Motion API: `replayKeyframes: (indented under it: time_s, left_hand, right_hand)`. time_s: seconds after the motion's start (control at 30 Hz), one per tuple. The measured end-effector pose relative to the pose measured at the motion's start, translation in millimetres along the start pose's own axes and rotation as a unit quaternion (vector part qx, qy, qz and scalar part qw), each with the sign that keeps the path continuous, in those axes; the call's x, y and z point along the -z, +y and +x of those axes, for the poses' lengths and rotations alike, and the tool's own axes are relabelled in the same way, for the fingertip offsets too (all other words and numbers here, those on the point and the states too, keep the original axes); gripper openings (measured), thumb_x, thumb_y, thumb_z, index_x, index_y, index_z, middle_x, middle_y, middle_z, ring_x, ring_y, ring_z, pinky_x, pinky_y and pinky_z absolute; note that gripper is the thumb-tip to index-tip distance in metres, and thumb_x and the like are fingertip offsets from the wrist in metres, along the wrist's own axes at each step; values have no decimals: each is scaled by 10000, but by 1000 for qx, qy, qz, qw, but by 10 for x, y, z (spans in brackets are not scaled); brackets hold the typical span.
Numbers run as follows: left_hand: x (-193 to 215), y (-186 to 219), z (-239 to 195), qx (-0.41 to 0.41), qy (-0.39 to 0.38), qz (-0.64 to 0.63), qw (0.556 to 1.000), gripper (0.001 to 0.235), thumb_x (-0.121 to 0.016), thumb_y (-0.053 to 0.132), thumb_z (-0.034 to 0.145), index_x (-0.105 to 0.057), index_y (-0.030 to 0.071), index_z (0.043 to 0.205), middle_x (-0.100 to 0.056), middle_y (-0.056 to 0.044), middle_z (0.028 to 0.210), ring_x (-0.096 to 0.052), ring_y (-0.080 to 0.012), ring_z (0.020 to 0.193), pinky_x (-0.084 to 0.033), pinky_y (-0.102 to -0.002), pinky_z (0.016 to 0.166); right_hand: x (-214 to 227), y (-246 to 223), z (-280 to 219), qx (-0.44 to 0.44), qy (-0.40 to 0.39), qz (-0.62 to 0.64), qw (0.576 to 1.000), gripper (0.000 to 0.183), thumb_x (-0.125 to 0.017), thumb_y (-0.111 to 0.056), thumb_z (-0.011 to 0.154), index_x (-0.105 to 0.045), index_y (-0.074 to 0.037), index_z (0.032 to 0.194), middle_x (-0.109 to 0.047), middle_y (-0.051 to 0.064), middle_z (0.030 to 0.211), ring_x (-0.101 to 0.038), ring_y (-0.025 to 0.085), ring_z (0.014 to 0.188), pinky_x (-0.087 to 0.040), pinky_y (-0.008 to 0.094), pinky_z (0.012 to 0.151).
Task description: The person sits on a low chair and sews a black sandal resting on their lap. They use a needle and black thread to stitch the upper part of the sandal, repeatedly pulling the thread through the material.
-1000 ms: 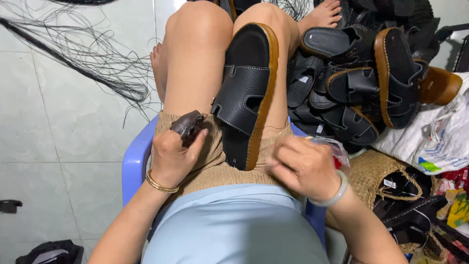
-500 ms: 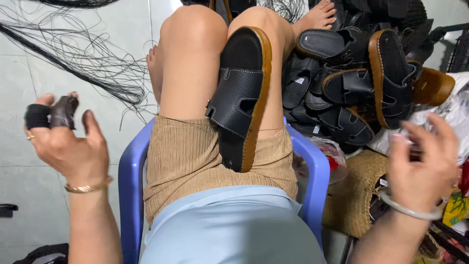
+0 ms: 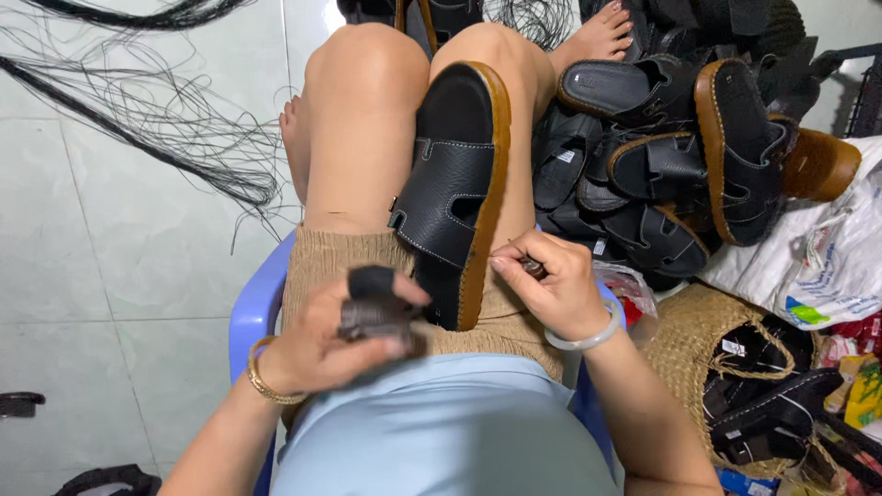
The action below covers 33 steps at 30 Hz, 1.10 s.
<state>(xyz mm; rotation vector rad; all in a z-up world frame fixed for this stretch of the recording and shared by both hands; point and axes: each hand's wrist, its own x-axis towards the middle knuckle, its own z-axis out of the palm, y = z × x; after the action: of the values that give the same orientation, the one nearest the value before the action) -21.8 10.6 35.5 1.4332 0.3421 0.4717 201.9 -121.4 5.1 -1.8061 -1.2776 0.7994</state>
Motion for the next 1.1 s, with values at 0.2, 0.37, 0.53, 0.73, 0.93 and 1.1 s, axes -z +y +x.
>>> replayKeyframes:
  time_s: [0.2, 0.37, 0.53, 0.73, 0.93, 1.1]
  left_hand:
    - [-176, -115, 110, 51, -121, -95, 987, 189, -565, 146, 873, -611, 69, 707, -581, -44, 585, -574, -188, 576, -471, -313, 579]
    - [-321, -560, -72, 98, -82, 75, 989, 247, -596, 135, 825, -539, 82, 591, -503, -34, 491, -532, -215, 492, -410, -318, 467]
    - [-329, -680, -133, 120, -105, 179, 971, 270, -608, 205, 798, -537, 43, 593, -545, -148, 518, -581, -344, 558, -429, -415, 480]
    - [148, -334, -261, 162, 4, -100, 982, 206, -570, 194, 840, -702, 35, 840, -699, -150, 725, -668, -258, 716, -528, -362, 708]
    - [554, -283, -442, 87, 249, 554, 789, 173, -645, 49, 883, -607, -15, 1039, -620, -168, 1054, -518, -379, 1040, -379, -464, 929]
    - [-335, -235, -49, 164, 35, 273, 947, 265, -713, 305, 760, -692, 41, 754, -661, -169, 677, -658, -339, 687, -512, -388, 615]
  right_hand:
    - [-113, -17, -5, -40, -11, 54, 998, 97, -673, -104, 772, -660, -118, 677, -496, 14, 423, -416, 110, 409, -370, 233, 411]
    - [-261, 42, -55, -47, -3, 41, 998, 136, -657, -85, 764, -627, -123, 637, -456, 15, 396, -398, 148, 361, -347, 238, 378]
    - [-305, 104, -80, -30, 14, 10, 999, 144, -649, -106, 776, -629, -143, 639, -487, 32, 424, -459, 193, 359, -370, 235, 390]
    - [99, -28, -27, -67, -6, -2, 998, 46, -655, -101, 781, -670, -104, 738, -621, 86, 573, -527, 124, 510, -414, 266, 492]
    - [445, -277, -141, 43, -87, -256, 962, 292, -503, -233, 914, -574, -68, 1144, -640, 91, 1050, -641, 221, 906, -527, 349, 716]
    - [397, -492, -89, 33, -157, -293, 943, 298, -490, -212, 889, -584, -245, 1170, -526, 82, 633, -587, 353, 530, -476, 454, 472]
